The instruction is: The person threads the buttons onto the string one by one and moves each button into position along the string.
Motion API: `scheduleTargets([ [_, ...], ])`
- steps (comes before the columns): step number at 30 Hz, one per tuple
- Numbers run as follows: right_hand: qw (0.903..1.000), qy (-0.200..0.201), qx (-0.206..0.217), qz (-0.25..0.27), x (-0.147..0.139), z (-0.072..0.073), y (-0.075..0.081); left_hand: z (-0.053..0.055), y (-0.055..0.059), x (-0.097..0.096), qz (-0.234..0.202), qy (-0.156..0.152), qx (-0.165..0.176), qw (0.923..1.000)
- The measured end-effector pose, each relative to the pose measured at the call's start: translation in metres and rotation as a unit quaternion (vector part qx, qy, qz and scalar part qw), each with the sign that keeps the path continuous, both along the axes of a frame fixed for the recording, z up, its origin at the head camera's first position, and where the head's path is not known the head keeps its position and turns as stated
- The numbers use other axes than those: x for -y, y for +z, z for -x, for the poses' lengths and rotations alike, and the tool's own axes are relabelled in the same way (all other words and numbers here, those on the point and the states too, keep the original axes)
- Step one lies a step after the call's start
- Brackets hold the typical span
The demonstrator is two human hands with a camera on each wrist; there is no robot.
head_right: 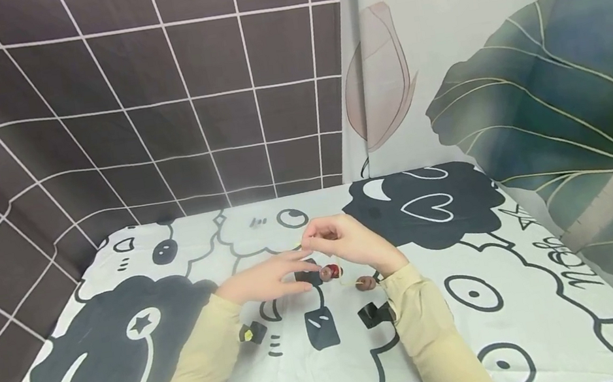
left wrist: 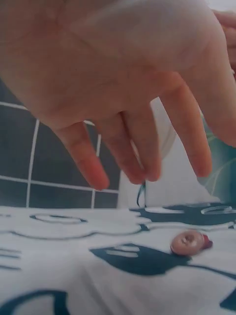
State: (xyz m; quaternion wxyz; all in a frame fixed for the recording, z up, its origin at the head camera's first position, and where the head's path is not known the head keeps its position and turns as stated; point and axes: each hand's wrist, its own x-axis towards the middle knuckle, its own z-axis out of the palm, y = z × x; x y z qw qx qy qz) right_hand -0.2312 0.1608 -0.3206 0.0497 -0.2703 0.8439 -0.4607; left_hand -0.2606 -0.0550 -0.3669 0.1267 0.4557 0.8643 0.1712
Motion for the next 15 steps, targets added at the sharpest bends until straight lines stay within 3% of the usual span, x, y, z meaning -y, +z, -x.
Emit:
scheduleTargets([
  [3, 1.0000, 0.002, -0.006, -0.004, 0.000, 0.000, -0.001, -0.002, -0.008, -0.007, 0.015, 0.001, -0.004, 0.9999],
  [10, 0.9990, 0.022, -0.035, -0.015, 0.000, 0.002, -0.004, -0.007, -0.025, -0.019, 0.072, 0.049, 0.031, 0.9957],
  [15, 0.9967, 0.046, -0.061, -0.026, -0.001, 0.003, -0.007, -0.006, -0.032, -0.024, 0.088, 0.044, 0.018, 0.9950],
])
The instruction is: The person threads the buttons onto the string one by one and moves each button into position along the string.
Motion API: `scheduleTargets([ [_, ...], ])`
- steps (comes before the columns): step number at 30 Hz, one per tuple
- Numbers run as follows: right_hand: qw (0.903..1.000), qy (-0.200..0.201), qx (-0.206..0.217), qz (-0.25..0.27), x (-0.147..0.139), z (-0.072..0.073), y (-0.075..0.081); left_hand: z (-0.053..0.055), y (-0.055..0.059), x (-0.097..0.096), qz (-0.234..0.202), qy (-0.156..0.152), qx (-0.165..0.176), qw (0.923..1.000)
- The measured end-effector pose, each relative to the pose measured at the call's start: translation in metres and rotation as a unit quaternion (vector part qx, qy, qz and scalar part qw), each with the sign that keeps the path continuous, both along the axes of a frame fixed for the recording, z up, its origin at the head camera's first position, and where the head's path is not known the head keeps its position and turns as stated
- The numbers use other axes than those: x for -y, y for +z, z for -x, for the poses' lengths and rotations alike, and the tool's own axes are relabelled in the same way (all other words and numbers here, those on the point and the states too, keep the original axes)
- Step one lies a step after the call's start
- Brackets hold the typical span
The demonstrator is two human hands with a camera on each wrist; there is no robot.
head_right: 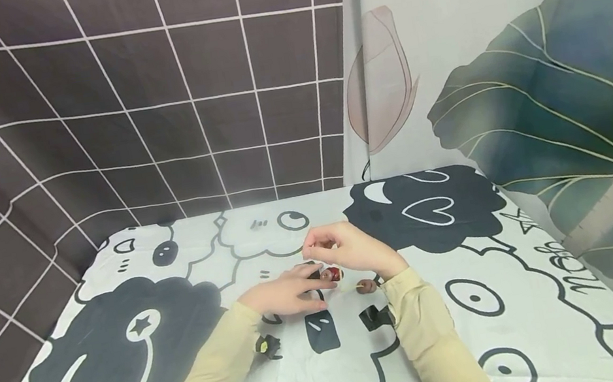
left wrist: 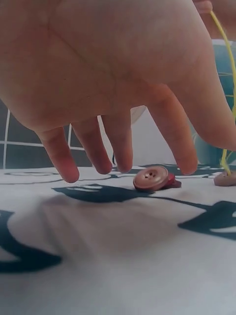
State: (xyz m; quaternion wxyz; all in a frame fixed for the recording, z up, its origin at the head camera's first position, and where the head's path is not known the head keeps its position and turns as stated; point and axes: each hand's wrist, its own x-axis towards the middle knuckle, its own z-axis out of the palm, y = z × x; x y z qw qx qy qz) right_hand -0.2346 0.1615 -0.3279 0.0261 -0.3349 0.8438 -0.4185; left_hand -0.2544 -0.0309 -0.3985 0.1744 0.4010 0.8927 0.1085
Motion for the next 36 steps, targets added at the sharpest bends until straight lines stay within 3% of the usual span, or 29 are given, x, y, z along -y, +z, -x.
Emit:
scheduleTargets([
  [13, 0.9994, 0.019, -0.023, -0.015, -0.001, -0.003, 0.000, 0.000, -0.010, -0.002, 0.001, 0.015, -0.014, 0.9998],
  [17, 0.9993, 0.010, -0.031, -0.020, -0.004, -0.002, 0.001, 0.003, -0.003, -0.001, -0.054, -0.004, -0.035, 0.9980],
  [20, 0.9991, 0.003, -0.038, -0.020, -0.007, -0.002, 0.002, 0.008, 0.005, 0.001, -0.112, -0.018, -0.054, 0.9921],
  [23, 0.9991, -0.002, -0.038, -0.018, -0.010, -0.003, 0.002, 0.012, 0.012, 0.001, -0.142, -0.023, -0.057, 0.9880],
  [27, 0.9991, -0.005, -0.040, -0.015, -0.015, -0.004, 0.002, 0.014, 0.018, 0.001, -0.153, -0.015, -0.038, 0.9874],
  [32, 0.9990, -0.003, -0.043, -0.009, -0.018, -0.002, 0.002, 0.015, 0.021, 0.000, -0.184, 0.026, -0.031, 0.9820],
  [36, 0.9989, -0.004, -0.046, -0.008, -0.020, -0.001, 0.004, 0.016, 0.021, -0.002, -0.174, 0.044, -0.012, 0.9836],
])
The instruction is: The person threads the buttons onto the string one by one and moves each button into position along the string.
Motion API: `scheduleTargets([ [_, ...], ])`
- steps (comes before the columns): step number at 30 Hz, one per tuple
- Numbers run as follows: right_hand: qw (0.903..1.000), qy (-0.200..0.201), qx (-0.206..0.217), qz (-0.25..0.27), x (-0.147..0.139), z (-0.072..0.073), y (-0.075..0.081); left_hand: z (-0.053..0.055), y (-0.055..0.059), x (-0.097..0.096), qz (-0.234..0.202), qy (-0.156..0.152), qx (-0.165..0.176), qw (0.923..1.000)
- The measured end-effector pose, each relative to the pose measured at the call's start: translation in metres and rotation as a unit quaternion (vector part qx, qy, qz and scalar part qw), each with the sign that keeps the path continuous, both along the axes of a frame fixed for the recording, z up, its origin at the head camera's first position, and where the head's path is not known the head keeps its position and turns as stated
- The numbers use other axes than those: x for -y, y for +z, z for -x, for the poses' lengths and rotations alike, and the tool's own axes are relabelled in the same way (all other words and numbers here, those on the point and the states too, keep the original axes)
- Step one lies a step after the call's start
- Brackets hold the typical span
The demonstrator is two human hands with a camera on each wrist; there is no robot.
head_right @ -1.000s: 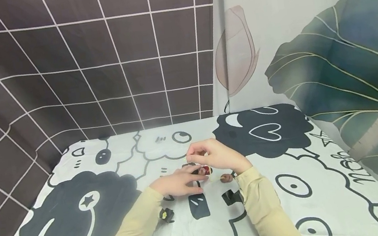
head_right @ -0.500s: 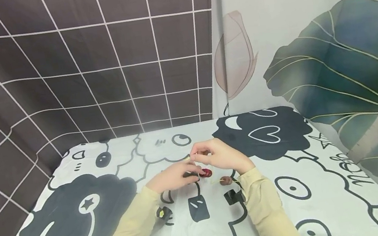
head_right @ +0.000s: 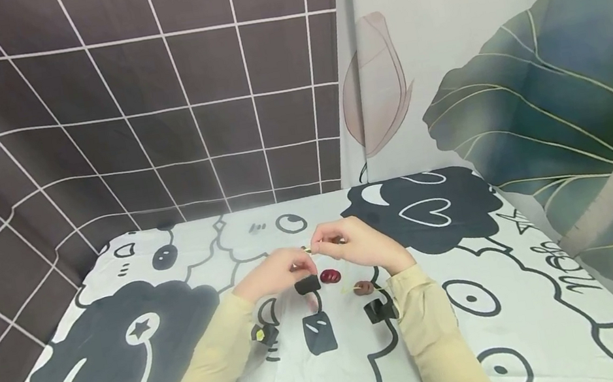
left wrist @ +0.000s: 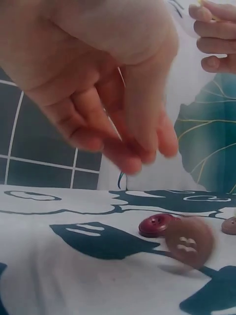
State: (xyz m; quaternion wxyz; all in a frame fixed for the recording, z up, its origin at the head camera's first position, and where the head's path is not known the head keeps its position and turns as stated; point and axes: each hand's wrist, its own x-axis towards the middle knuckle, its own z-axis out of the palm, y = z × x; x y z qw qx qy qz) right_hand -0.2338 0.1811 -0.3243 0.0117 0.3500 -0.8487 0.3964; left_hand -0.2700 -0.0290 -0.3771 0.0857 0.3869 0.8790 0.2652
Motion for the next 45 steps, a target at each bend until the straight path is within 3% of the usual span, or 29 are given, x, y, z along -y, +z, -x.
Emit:
scheduleTargets([
  [4, 0.9999, -0.008, 0.002, -0.006, -0.001, 0.001, 0.001, -0.002, 0.000, -0.001, 0.072, -0.014, 0.059, 0.9956],
  [7, 0.9998, -0.011, 0.008, -0.016, -0.001, 0.002, 0.002, -0.006, -0.002, -0.003, 0.158, -0.023, 0.088, 0.9833],
  [10, 0.9995, -0.014, 0.013, -0.025, -0.002, 0.002, 0.003, -0.011, -0.005, -0.008, 0.224, -0.024, 0.080, 0.9710],
  [16, 0.9993, -0.006, 0.022, -0.029, -0.002, 0.003, 0.002, -0.017, -0.010, -0.017, 0.259, -0.025, 0.043, 0.9646],
  [20, 0.9992, -0.002, 0.022, -0.034, -0.003, 0.002, 0.003, -0.010, -0.005, -0.015, 0.223, -0.053, 0.040, 0.9726],
  [26, 0.9992, -0.002, 0.017, -0.038, -0.001, 0.001, 0.003, 0.002, 0.017, 0.001, 0.086, -0.064, 0.080, 0.9910],
  [30, 0.9992, 0.003, 0.016, -0.038, 0.001, 0.002, 0.002, 0.004, 0.029, 0.011, 0.002, -0.024, 0.100, 0.9947],
  [34, 0.9992, 0.005, 0.014, -0.037, 0.004, 0.002, 0.000, 0.003, 0.034, 0.016, -0.066, 0.015, 0.098, 0.9929],
  [40, 0.9991, -0.023, -0.017, -0.032, 0.006, 0.002, -0.001, -0.004, 0.046, 0.019, -0.103, 0.021, 0.067, 0.9922],
  [45, 0.9974, -0.059, -0.035, -0.022, 0.010, 0.002, 0.000, -0.011, 0.057, 0.023, -0.099, 0.031, 0.006, 0.9946],
])
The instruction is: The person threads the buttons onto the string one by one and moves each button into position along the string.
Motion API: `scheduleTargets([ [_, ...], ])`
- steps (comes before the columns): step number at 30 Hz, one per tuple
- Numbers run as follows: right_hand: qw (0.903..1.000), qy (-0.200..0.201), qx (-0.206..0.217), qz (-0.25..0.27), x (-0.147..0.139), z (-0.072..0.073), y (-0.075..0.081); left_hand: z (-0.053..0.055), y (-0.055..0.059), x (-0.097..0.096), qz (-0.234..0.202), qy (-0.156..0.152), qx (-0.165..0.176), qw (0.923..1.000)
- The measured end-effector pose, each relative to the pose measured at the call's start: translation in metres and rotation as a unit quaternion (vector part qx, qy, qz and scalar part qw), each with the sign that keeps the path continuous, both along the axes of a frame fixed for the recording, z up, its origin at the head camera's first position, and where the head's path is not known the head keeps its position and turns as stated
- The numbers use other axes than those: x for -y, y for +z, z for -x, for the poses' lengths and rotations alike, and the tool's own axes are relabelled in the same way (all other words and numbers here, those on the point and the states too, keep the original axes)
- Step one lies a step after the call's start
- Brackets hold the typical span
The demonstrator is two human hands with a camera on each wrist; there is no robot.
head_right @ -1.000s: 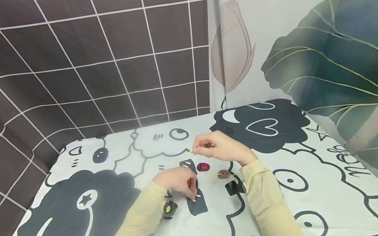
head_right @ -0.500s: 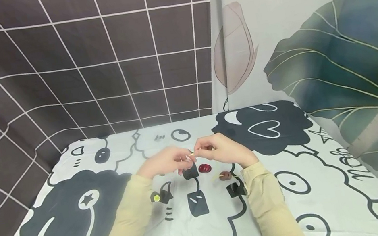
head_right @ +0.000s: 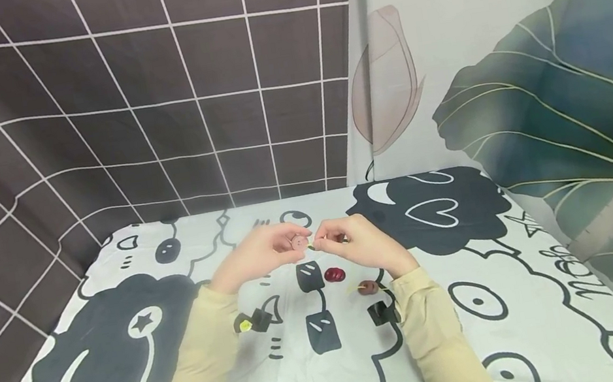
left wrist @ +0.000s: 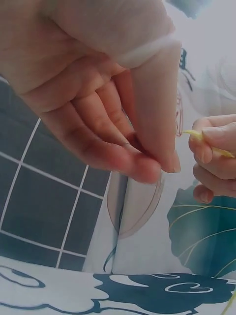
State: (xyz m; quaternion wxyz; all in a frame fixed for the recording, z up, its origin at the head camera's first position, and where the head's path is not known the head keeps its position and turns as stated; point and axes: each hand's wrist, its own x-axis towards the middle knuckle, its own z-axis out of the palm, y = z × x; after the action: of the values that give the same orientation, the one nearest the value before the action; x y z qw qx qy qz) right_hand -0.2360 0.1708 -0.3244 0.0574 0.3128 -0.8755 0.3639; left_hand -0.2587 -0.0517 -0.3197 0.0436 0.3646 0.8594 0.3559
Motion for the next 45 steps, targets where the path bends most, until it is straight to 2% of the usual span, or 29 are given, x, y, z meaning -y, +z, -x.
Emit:
scheduleTargets([
  [6, 0.9999, -0.007, -0.011, 0.005, 0.003, -0.001, 0.000, -0.005, 0.004, -0.001, 0.013, -0.009, -0.052, 0.9985],
  [11, 0.9999, -0.003, -0.010, -0.003, 0.006, -0.001, 0.001, -0.008, 0.006, 0.000, 0.006, -0.025, -0.072, 0.9971],
  [17, 0.9999, 0.000, -0.007, -0.012, 0.007, 0.000, 0.000, -0.009, 0.006, 0.000, 0.001, -0.032, -0.071, 0.9970],
  [25, 0.9998, 0.004, -0.013, -0.016, 0.007, 0.001, -0.001, -0.008, 0.006, -0.001, 0.016, -0.043, -0.078, 0.9959],
  [36, 0.9993, 0.013, -0.025, -0.024, 0.010, 0.001, -0.001, -0.008, 0.008, -0.003, 0.027, -0.036, -0.075, 0.9962],
  [45, 0.9991, 0.027, -0.010, -0.031, 0.013, -0.001, -0.001, -0.008, 0.007, -0.005, 0.032, -0.038, -0.071, 0.9962],
])
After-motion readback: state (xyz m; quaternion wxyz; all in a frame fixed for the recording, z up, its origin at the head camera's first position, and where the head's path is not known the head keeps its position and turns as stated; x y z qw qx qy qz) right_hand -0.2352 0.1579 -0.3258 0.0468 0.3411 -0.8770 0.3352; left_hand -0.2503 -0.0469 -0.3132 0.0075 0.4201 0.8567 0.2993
